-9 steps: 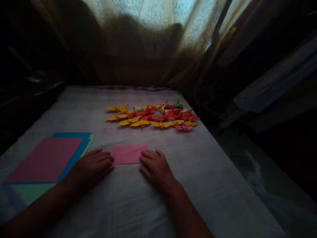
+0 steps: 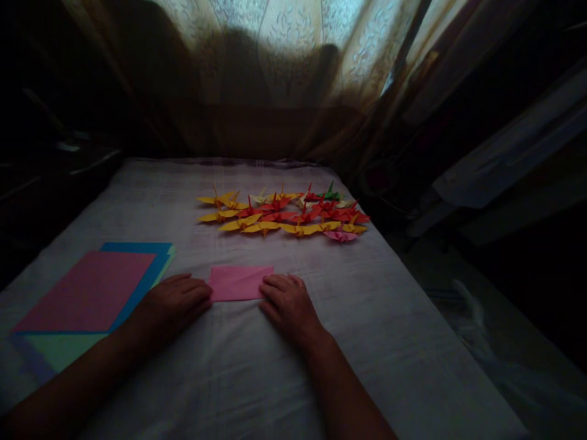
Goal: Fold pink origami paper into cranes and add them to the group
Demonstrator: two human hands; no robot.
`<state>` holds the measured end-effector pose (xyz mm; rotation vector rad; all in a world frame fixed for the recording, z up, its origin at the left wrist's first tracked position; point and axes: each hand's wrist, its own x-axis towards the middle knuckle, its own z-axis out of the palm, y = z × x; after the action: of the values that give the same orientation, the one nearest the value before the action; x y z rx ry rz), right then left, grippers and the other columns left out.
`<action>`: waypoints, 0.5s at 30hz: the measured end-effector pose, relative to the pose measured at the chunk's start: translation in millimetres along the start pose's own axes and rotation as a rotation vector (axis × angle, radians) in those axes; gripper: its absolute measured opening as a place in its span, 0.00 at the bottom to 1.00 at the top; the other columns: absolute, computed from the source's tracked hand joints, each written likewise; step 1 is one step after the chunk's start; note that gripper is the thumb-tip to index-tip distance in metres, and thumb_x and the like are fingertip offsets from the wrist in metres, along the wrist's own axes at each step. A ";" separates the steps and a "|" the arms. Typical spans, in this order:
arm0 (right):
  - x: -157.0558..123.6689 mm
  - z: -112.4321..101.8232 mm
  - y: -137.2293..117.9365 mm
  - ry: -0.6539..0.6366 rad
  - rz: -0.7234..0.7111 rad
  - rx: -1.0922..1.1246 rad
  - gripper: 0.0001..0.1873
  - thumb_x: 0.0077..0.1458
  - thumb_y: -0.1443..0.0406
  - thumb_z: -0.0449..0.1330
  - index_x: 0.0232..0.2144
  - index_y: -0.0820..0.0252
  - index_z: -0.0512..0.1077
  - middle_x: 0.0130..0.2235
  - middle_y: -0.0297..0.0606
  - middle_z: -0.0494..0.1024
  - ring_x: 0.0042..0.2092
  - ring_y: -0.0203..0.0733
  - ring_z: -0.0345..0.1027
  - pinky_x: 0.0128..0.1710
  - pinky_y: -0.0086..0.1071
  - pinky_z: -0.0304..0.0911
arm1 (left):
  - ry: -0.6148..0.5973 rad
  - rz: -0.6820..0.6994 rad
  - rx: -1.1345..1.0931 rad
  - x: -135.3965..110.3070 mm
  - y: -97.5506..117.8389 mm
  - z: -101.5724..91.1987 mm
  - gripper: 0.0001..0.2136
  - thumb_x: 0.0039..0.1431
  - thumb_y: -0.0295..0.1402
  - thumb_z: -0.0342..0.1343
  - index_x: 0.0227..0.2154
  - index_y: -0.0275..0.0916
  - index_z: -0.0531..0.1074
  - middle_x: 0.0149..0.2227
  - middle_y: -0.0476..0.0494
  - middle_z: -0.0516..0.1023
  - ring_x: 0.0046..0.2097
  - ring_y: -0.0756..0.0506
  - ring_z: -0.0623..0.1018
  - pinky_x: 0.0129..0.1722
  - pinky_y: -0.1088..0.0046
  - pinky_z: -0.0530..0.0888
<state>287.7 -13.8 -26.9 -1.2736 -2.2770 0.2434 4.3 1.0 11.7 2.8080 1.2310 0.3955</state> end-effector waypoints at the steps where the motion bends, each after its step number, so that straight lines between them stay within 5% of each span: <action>1: 0.9 0.1 -0.2 0.006 -0.004 -0.002 0.14 0.60 0.63 0.59 0.49 0.55 0.74 0.52 0.44 0.77 0.53 0.47 0.69 0.54 0.46 0.58 | -0.014 -0.002 0.011 0.5 0.3 -0.5 0.10 0.67 0.30 0.47 0.34 0.38 0.73 0.35 0.46 0.80 0.37 0.45 0.78 0.52 0.59 0.70; 9: 7.3 1.5 -3.6 0.094 -0.100 -0.082 0.11 0.63 0.64 0.56 0.45 0.57 0.76 0.47 0.44 0.80 0.48 0.44 0.73 0.49 0.41 0.63 | -0.004 0.059 0.082 -1.2 -0.7 2.0 0.11 0.68 0.27 0.46 0.38 0.39 0.75 0.39 0.45 0.81 0.38 0.45 0.79 0.52 0.56 0.70; 15: 10.6 -3.6 -15.5 0.259 -0.144 -0.017 0.10 0.64 0.66 0.54 0.40 0.58 0.75 0.39 0.41 0.82 0.41 0.41 0.75 0.44 0.37 0.66 | 0.197 0.087 0.069 -4.3 -4.7 6.6 0.11 0.68 0.35 0.48 0.47 0.40 0.72 0.44 0.42 0.80 0.45 0.42 0.80 0.53 0.55 0.72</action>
<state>273.6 -13.7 -14.1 -1.0747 -2.1376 0.0071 -0.2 1.4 3.7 2.9484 1.1791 0.6617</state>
